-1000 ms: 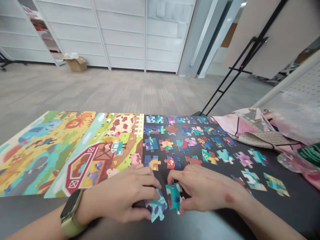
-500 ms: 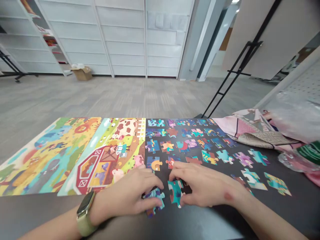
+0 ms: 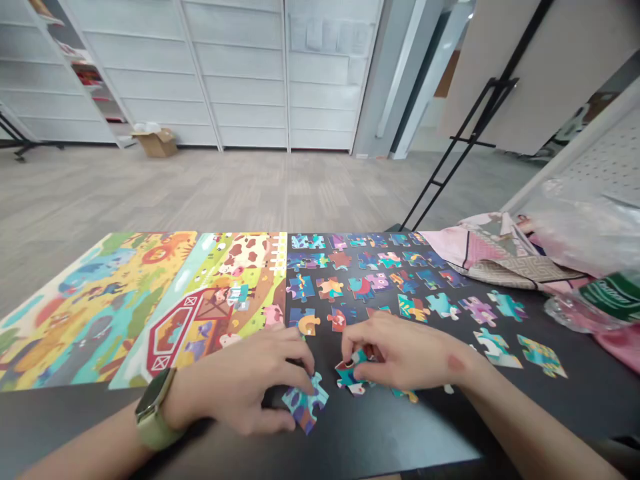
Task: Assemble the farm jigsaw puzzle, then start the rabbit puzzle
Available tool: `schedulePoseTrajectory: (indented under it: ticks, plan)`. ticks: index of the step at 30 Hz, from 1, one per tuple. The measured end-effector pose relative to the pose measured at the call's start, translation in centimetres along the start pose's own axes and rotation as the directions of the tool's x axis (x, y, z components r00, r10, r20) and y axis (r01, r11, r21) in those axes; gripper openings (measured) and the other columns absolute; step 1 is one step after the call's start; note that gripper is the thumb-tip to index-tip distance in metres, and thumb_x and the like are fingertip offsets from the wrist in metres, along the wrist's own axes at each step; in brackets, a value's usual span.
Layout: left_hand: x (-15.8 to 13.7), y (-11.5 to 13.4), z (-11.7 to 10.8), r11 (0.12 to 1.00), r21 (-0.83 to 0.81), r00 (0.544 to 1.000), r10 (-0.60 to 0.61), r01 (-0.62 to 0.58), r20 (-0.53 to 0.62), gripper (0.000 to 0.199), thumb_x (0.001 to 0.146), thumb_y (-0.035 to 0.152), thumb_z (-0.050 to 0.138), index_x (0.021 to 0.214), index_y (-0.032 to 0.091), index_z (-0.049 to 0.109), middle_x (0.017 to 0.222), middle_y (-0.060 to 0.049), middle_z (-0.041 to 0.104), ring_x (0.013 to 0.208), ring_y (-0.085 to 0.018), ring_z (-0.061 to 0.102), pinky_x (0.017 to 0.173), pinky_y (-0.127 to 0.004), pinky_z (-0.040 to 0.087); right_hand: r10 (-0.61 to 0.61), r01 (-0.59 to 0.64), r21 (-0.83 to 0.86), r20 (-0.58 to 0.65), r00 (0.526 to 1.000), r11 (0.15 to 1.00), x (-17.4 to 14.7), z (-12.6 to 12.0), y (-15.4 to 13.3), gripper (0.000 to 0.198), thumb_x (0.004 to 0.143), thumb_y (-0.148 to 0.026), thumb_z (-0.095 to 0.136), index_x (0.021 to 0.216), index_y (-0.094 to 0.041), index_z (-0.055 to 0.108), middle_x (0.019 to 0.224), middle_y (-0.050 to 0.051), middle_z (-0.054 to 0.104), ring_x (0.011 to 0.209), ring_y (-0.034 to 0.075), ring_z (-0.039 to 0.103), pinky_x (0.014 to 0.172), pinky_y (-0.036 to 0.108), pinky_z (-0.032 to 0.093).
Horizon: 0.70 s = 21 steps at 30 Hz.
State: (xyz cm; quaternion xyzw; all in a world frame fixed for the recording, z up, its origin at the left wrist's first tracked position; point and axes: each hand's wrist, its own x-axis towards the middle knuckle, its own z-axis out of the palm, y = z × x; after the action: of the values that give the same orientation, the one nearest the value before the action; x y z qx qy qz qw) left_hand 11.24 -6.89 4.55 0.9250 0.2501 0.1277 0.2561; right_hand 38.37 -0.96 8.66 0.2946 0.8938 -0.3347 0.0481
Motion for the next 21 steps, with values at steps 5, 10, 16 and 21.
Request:
schedulePoseTrajectory:
  ticks: [5,10,16,21]
  plan:
    - [0.2,-0.3,1.7,0.987,0.154,0.994,-0.035,0.050,-0.103,0.045,0.082,0.064,0.076,0.091,0.022,0.064,0.091,-0.003,0.065,0.084,-0.022,0.058,0.070,-0.033,0.039,0.074,-0.097,0.282,0.091,0.993,0.955,0.8,1.0,-0.1,0.015,0.080,-0.027,0.075,0.084,-0.019,0.063,0.063,-0.007,0.057,0.056,0.009,0.053,0.052,0.019,0.036]
    - [0.5,-0.6,2.3,0.984,0.161,0.988,-0.047,0.070,-0.146,0.052,0.080,0.072,0.073,0.085,0.021,0.060,0.087,-0.002,0.065,0.079,-0.021,0.057,0.065,-0.032,0.033,0.137,-0.184,0.399,0.144,0.980,0.898,1.7,2.4,0.2,0.022,0.075,-0.027,0.080,0.084,-0.019,0.062,0.057,-0.009,0.054,0.050,0.008,0.051,0.048,0.018,0.034]
    - [0.4,-0.8,2.3,0.985,0.166,0.985,-0.026,0.055,-0.172,0.052,0.081,0.072,0.072,0.085,0.021,0.060,0.086,-0.003,0.065,0.079,-0.021,0.056,0.066,-0.032,0.033,0.072,-0.111,0.389,0.115,0.991,0.915,2.1,3.0,0.2,0.023,0.073,-0.024,0.081,0.090,-0.020,0.065,0.066,-0.008,0.059,0.060,0.009,0.055,0.053,0.018,0.039]
    - [0.4,-0.8,2.3,0.988,0.151,0.983,-0.013,0.041,-0.182,0.051,0.082,0.070,0.073,0.086,0.021,0.061,0.087,-0.002,0.065,0.080,-0.021,0.056,0.066,-0.033,0.034,0.059,-0.062,0.165,0.027,0.998,0.984,1.7,2.7,-0.8,0.014,0.080,-0.024,0.075,0.090,-0.022,0.066,0.074,-0.007,0.060,0.066,0.010,0.054,0.061,0.022,0.036]
